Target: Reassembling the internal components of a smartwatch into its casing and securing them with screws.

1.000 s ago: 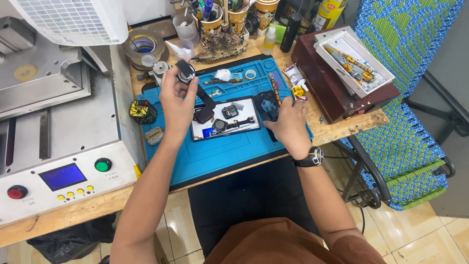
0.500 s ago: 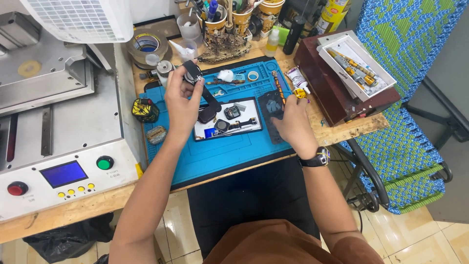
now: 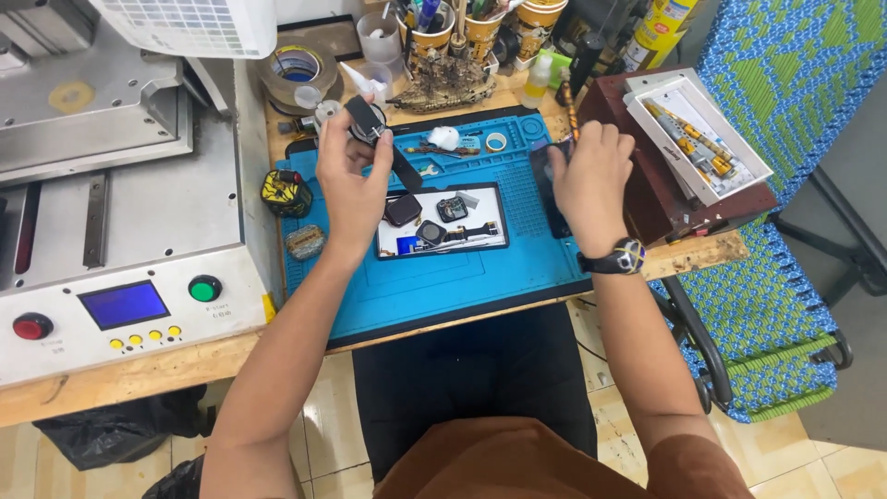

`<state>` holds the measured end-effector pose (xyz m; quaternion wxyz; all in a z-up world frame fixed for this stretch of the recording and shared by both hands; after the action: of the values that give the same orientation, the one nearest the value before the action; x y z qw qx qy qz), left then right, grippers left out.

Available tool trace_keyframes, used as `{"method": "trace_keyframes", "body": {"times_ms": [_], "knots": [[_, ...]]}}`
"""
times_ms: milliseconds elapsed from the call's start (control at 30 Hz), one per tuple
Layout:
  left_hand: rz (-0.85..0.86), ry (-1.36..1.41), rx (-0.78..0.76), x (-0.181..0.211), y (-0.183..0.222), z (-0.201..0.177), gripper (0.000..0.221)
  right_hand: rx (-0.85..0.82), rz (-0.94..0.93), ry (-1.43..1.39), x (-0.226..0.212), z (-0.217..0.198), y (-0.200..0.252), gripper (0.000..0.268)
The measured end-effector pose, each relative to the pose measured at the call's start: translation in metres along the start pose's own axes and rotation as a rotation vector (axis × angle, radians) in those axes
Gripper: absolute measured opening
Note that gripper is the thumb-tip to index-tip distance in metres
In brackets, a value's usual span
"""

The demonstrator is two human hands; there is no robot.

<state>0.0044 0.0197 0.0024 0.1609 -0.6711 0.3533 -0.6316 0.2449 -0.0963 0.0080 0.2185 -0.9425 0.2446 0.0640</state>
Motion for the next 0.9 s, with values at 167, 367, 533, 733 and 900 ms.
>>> {"method": "trace_keyframes", "body": {"times_ms": [167,367,533,733,900], "knots": [[0.015,-0.041,-0.014,0.01,0.004,0.004,0.031,-0.176,-0.312,-0.236,-0.058,0.042,-0.033,0.036],[0.178,0.149,-0.496,0.021,0.022,0.031,0.028,-0.207,-0.422,-0.219,-0.072,0.115,-0.067,0.035],[0.134,0.316,-0.777,0.023,0.039,0.041,0.023,-0.242,-0.339,-0.324,-0.083,0.092,-0.063,0.024],[-0.132,0.645,-1.29,0.024,0.06,0.05,0.025,-0.273,-0.39,-0.59,-0.129,0.029,-0.039,0.032],[-0.184,0.63,-1.49,0.011,0.071,0.059,0.03,-0.536,-0.643,-0.633,-0.182,0.043,-0.02,0.033]]}}
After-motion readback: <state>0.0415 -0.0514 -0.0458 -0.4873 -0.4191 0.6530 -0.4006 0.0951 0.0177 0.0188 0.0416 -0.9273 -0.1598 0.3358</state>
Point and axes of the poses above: each hand's wrist, its own y-axis away from the middle knuckle, its own z-axis out of the palm, x = y × z, the point moved 2 cm from there along -y, towards the middle knuckle, and after that the axes turned 5 degrees about -x, right-handed, at the moved point
